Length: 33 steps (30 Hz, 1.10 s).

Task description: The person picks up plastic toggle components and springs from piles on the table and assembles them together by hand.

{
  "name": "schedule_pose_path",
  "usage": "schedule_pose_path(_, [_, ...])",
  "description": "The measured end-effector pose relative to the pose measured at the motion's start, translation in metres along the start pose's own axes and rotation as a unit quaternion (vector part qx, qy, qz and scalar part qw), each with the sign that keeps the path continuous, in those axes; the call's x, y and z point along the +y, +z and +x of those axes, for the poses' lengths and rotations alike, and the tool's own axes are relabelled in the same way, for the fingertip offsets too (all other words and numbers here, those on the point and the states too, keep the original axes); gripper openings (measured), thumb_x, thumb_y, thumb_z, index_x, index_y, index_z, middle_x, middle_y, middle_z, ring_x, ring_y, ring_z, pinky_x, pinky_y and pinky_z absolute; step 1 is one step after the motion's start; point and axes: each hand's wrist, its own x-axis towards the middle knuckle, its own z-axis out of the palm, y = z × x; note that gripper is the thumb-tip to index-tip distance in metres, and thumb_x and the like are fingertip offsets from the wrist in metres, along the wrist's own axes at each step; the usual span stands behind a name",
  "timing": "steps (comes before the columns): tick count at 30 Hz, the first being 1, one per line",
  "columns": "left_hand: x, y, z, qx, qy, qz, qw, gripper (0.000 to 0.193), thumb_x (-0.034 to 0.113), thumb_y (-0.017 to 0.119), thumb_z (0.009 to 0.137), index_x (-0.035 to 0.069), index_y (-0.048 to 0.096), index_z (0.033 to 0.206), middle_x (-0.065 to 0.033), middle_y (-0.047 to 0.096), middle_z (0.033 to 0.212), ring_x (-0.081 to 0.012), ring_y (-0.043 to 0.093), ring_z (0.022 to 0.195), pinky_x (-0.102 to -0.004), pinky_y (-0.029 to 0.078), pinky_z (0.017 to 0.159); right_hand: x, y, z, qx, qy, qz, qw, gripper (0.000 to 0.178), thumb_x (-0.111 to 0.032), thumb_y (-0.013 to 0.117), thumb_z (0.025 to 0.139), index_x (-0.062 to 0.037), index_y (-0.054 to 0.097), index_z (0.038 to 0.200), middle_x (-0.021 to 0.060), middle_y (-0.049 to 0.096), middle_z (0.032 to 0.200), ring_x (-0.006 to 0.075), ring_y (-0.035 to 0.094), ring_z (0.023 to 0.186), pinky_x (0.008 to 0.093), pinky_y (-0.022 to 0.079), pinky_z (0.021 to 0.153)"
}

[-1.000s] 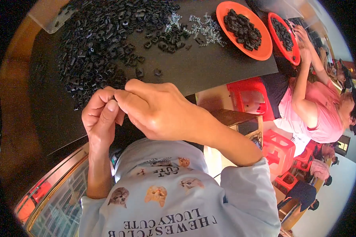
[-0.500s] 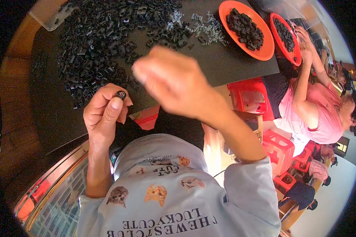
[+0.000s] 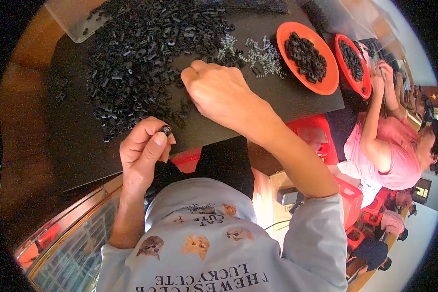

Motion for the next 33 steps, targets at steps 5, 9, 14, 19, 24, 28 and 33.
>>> schedule_pose_path(5, [-0.003, -0.004, -0.002, 0.002, 0.008, 0.031, 0.999, 0.014, 0.01, 0.06, 0.096, 0.0, 0.055, 0.087, 0.0012, 0.051, 0.074, -0.0049, 0.043, 0.062, -0.0213, 0.037, 0.055, 0.003, -0.015, -0.003, 0.047, 0.008, 0.099, 0.994, 0.01, -0.008, 0.061, 0.085, -0.0027, 0.054, 0.09, 0.0135, 0.058, 0.082, 0.0369, 0.061, 0.076, 0.0455, 0.05, 0.063])
schedule_pose_path(9, [-0.001, -0.003, 0.0, 0.004, -0.001, 0.016, 1.0, 0.015, 0.01, 0.06, 0.096, 0.0, 0.055, 0.086, 0.0005, 0.051, 0.074, -0.0052, 0.044, 0.062, -0.0219, 0.038, 0.055, -0.005, -0.018, -0.012, 0.041, -0.016, 0.279, 0.959, 0.007, 0.0, 0.058, 0.086, -0.0006, 0.053, 0.091, 0.0139, 0.059, 0.08, 0.0348, 0.06, 0.071, 0.0412, 0.048, 0.061])
schedule_pose_path(14, [0.0, -0.004, 0.0, -0.008, -0.007, 0.003, 1.0, 0.016, 0.012, 0.058, 0.098, 0.0, 0.056, 0.087, 0.0011, 0.053, 0.075, -0.0042, 0.045, 0.061, -0.0209, 0.039, 0.055, -0.017, -0.021, -0.019, 0.071, 0.013, 0.359, 0.93, 0.009, 0.001, 0.062, 0.089, 0.0015, 0.061, 0.098, 0.0065, 0.058, 0.08, 0.0151, 0.053, 0.067, 0.027, 0.043, 0.06])
schedule_pose_path(19, [-0.001, -0.004, 0.001, -0.004, -0.001, -0.012, 1.0, 0.016, 0.014, 0.057, 0.098, 0.001, 0.058, 0.089, 0.0014, 0.054, 0.076, -0.004, 0.046, 0.061, -0.0205, 0.039, 0.055, -0.019, -0.019, -0.025, 0.084, -0.006, 0.37, 0.925, 0.012, -0.002, 0.063, 0.09, 0.0016, 0.062, 0.101, 0.0074, 0.058, 0.079, 0.0163, 0.055, 0.067, 0.0284, 0.044, 0.061])
schedule_pose_path(24, [0.0, -0.006, 0.002, -0.022, -0.004, -0.013, 1.0, 0.019, 0.017, 0.056, 0.099, 0.0, 0.059, 0.09, 0.0007, 0.056, 0.077, -0.0042, 0.046, 0.061, -0.0207, 0.039, 0.056, -0.019, -0.021, -0.027, 0.057, -0.03, 0.359, 0.931, 0.01, -0.003, 0.063, 0.089, 0.0, 0.061, 0.099, 0.0136, 0.059, 0.075, 0.0291, 0.061, 0.066, 0.0349, 0.048, 0.06])
schedule_pose_path(28, [-0.002, -0.006, 0.003, -0.025, 0.002, 0.005, 1.0, 0.023, 0.021, 0.053, 0.098, 0.0, 0.06, 0.092, -0.0054, 0.058, 0.084, -0.0066, 0.046, 0.057, -0.0206, 0.036, 0.052, -0.024, -0.027, -0.03, 0.029, 0.047, 0.442, 0.896, 0.009, -0.004, 0.063, 0.09, -0.0005, 0.061, 0.098, 0.0114, 0.061, 0.075, 0.0219, 0.062, 0.067, 0.0317, 0.048, 0.061])
schedule_pose_path(33, [-0.001, -0.006, 0.003, -0.035, -0.006, 0.002, 0.999, 0.023, 0.02, 0.052, 0.098, -0.001, 0.06, 0.093, -0.0056, 0.058, 0.084, -0.0066, 0.045, 0.057, -0.0208, 0.035, 0.051, -0.024, -0.031, -0.027, -0.021, 0.059, 0.538, 0.841, 0.008, -0.005, 0.061, 0.093, 0.0001, 0.061, 0.099, 0.0038, 0.065, 0.079, 0.0058, 0.055, 0.068, 0.0243, 0.045, 0.06])
